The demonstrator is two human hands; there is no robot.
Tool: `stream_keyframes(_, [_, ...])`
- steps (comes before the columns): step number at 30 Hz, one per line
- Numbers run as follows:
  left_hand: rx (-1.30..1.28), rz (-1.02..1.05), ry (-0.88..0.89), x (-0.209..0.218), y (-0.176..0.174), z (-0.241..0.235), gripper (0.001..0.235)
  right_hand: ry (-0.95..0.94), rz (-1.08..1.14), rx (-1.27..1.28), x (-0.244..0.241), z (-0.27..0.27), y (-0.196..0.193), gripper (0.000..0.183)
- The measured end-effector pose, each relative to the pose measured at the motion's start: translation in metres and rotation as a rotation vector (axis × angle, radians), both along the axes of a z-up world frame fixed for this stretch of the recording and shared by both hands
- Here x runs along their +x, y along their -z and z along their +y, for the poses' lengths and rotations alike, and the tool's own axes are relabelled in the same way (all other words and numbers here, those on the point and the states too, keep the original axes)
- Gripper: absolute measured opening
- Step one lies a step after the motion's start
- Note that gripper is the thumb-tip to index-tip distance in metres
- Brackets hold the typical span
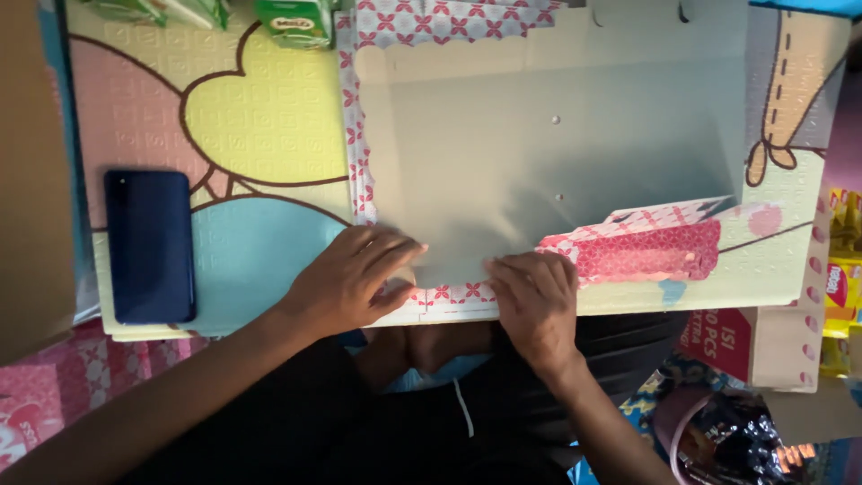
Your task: The person folds and presses the edges of flat paperboard sheets to form small decorative boxes. They repeatedly fold the side flaps, crease the edges, and tuck the tabs to secure the box shape. The process is repeated for multiple identical units.
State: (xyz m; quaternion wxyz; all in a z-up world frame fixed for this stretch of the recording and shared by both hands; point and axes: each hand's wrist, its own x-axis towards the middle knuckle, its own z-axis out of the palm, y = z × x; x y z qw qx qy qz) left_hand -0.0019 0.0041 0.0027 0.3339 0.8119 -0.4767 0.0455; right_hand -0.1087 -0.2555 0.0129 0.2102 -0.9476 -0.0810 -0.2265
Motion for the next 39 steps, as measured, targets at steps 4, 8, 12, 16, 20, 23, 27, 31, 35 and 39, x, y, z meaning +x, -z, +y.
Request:
stream_keyframes(4, [-0.004, 0.004, 0.003, 0.000, 0.000, 0.001, 0.040, -0.023, -0.006, 0.001, 0.001, 0.004, 0.001, 0.012])
stream_keyframes(8, [-0.018, 0.003, 0.009, 0.000, 0.001, 0.001, 0.041, -0.041, 0.008, 0.004, 0.004, 0.008, -0.003, 0.015])
stream_keyframes(12, [-0.031, 0.014, 0.013, -0.001, 0.003, 0.003, 0.041, -0.060, 0.019, 0.029, 0.004, 0.015, -0.003, 0.014])
stream_keyframes(16, [-0.027, 0.023, 0.017, 0.000, 0.002, 0.004, 0.041, -0.050, 0.015, 0.019, 0.005, 0.021, -0.003, 0.016])
stream_keyframes(20, [-0.016, 0.018, 0.018, -0.001, 0.005, 0.004, 0.042, -0.071, 0.007, 0.046, 0.006, 0.027, -0.001, 0.013])
stream_keyframes(23, [-0.020, 0.024, 0.015, -0.002, 0.005, 0.004, 0.042, -0.080, 0.013, 0.055, 0.006, 0.031, -0.002, 0.013])
stream_keyframes(27, [-0.037, 0.031, 0.017, -0.001, 0.005, 0.004, 0.041, -0.081, 0.019, 0.045, 0.008, 0.031, -0.004, 0.015])
stream_keyframes(31, [-0.019, 0.023, 0.020, -0.001, 0.005, 0.005, 0.042, -0.106, 0.015, 0.093, 0.012, 0.036, -0.006, 0.014])
stream_keyframes(35, [-0.022, 0.042, 0.028, -0.002, 0.000, 0.003, 0.042, -0.097, 0.000, 0.076, 0.008, 0.032, -0.001, 0.017])
stream_keyframes(39, [-0.019, 0.140, 0.070, -0.002, -0.008, 0.000, 0.043, -0.094, -0.006, 0.064, 0.005, 0.024, -0.010, 0.010])
